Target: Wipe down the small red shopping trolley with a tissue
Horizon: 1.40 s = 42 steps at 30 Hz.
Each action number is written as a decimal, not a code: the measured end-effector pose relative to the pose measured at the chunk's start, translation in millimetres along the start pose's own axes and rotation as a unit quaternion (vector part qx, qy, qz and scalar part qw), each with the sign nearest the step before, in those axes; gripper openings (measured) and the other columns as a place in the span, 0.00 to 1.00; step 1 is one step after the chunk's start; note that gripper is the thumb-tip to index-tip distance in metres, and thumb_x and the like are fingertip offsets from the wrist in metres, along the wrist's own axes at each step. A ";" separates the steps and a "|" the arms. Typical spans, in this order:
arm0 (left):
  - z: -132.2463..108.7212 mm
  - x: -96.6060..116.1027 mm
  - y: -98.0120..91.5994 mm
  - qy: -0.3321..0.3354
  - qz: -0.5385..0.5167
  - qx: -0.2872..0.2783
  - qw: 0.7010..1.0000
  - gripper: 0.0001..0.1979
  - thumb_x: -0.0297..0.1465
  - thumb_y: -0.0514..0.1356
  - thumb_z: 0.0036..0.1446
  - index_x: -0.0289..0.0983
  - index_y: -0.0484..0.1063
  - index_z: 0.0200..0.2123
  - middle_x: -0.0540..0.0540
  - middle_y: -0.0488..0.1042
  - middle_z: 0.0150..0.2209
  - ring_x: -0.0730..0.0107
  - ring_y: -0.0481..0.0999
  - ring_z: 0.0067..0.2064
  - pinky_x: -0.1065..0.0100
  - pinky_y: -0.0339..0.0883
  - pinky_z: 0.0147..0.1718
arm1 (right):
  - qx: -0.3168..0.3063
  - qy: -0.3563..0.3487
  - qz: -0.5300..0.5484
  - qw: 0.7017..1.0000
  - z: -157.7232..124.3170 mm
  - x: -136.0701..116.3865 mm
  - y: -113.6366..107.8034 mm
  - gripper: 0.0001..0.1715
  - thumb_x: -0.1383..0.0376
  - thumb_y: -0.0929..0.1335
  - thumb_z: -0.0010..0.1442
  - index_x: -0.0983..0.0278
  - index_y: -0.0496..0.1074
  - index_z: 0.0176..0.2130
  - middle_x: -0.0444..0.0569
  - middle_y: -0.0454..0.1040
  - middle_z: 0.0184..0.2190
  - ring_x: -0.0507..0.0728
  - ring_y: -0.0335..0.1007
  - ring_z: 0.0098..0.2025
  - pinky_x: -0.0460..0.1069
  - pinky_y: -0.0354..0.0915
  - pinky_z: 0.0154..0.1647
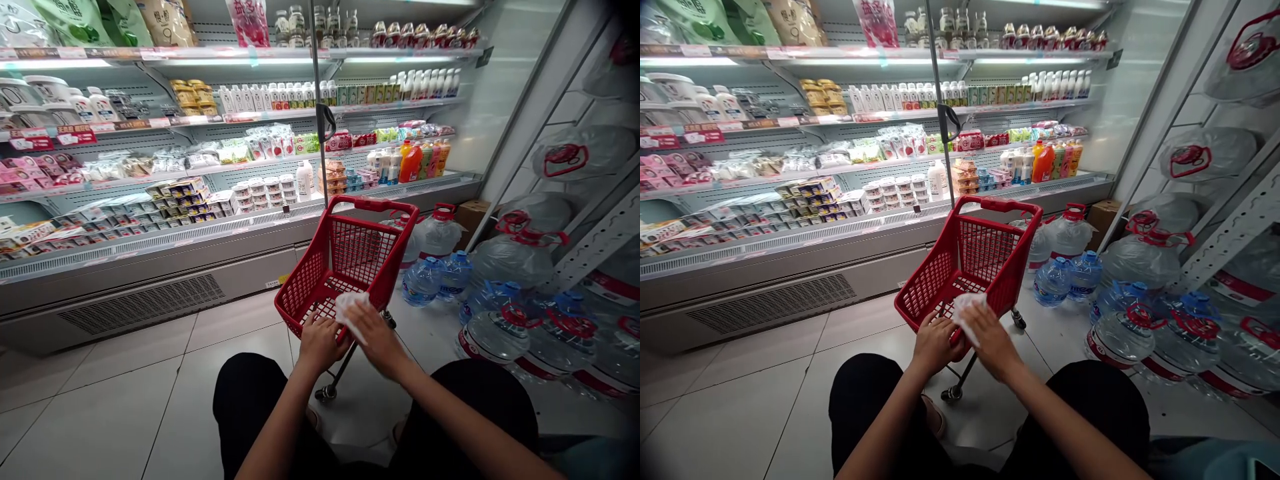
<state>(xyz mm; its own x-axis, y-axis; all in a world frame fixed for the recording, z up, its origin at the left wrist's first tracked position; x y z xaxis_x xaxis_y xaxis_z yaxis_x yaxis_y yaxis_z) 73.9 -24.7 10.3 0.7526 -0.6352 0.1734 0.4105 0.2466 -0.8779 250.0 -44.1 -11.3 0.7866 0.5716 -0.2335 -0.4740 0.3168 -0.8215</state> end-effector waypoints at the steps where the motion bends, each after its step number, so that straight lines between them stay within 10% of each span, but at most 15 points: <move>1: -0.8 -0.7 1.6 0.003 0.003 -0.002 1.000 0.10 0.34 0.67 0.53 0.39 0.81 0.39 0.42 0.84 0.39 0.54 0.82 0.44 0.46 0.61 0.63 | -0.016 -0.023 0.012 1.000 -5.2 -13.6 2.4 0.38 0.69 0.60 0.71 0.54 0.50 0.76 0.45 0.58 0.74 0.60 0.43 0.78 0.64 0.49 0.77; 8: -2.7 -1.2 -3.0 -0.001 -0.009 0.006 1.000 0.10 0.37 0.65 0.59 0.40 0.81 0.42 0.42 0.84 0.39 0.54 0.82 0.45 0.47 0.61 0.63 | -0.030 -0.055 0.142 0.988 -5.1 -0.5 -37.6 0.45 0.76 0.57 0.66 0.52 0.48 0.76 0.46 0.59 0.73 0.57 0.53 0.75 0.62 0.55 0.75; 19: 9.0 -0.7 -34.9 -0.068 -0.201 0.016 0.977 0.40 0.48 0.59 0.69 0.43 0.46 0.76 0.37 0.56 0.74 0.51 0.56 0.74 0.45 0.54 0.70 | 0.021 0.217 0.323 0.921 6.7 29.3 -103.5 0.28 0.45 0.62 0.71 0.58 0.77 0.57 0.53 0.81 0.51 0.65 0.77 0.51 0.57 0.72 0.52; 23: 17.3 14.5 -50.1 -0.024 -0.298 0.034 0.954 0.30 0.41 0.63 0.66 0.45 0.61 0.69 0.41 0.68 0.67 0.52 0.67 0.69 0.46 0.49 0.71 | -0.011 0.241 0.420 0.875 10.1 18.8 -98.6 0.32 0.41 0.66 0.67 0.60 0.78 0.54 0.51 0.81 0.46 0.65 0.76 0.50 0.57 0.70 0.53; 29: 16.9 23.2 -67.2 -0.026 -0.434 0.062 0.898 0.15 0.35 0.57 0.69 0.41 0.73 0.56 0.42 0.79 0.51 0.59 0.78 0.50 0.60 0.72 0.50 | -0.001 0.279 0.479 0.832 14.2 11.2 -106.2 0.33 0.37 0.67 0.63 0.60 0.81 0.46 0.49 0.80 0.37 0.64 0.74 0.43 0.56 0.69 0.48; 38: 6.7 28.4 -80.8 0.084 -0.398 0.001 0.914 0.13 0.30 0.55 0.68 0.41 0.81 0.42 0.45 0.72 0.37 0.63 0.75 0.41 0.61 0.72 0.46 | 0.028 0.387 0.601 0.699 5.8 10.9 -110.0 0.28 0.43 0.69 0.61 0.61 0.81 0.47 0.52 0.82 0.42 0.63 0.76 0.44 0.54 0.71 0.43; 42: 3.8 27.1 -91.9 0.093 -0.405 -0.050 0.908 0.12 0.28 0.57 0.65 0.39 0.75 0.29 0.42 0.76 0.45 0.59 0.76 0.48 0.59 0.71 0.50 | 0.033 0.387 0.611 0.690 6.7 8.1 -119.4 0.28 0.45 0.65 0.66 0.59 0.80 0.52 0.51 0.82 0.46 0.63 0.76 0.45 0.53 0.71 0.42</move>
<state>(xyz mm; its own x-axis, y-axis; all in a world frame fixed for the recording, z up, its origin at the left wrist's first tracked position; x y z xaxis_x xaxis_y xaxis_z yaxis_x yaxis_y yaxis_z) 58.6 -61.7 97.4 0.1217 -0.6936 0.7100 0.7353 -0.4175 -0.5339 310.3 -72.2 88.4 -0.2523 -0.1253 -0.9595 -0.9672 0.0042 0.2538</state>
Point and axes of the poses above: each hand's wrist, its own z-axis towards the middle knuckle, its own y-axis out of the palm, x = y × z, the point moved 3 cm from there along z, towards the middle knuckle
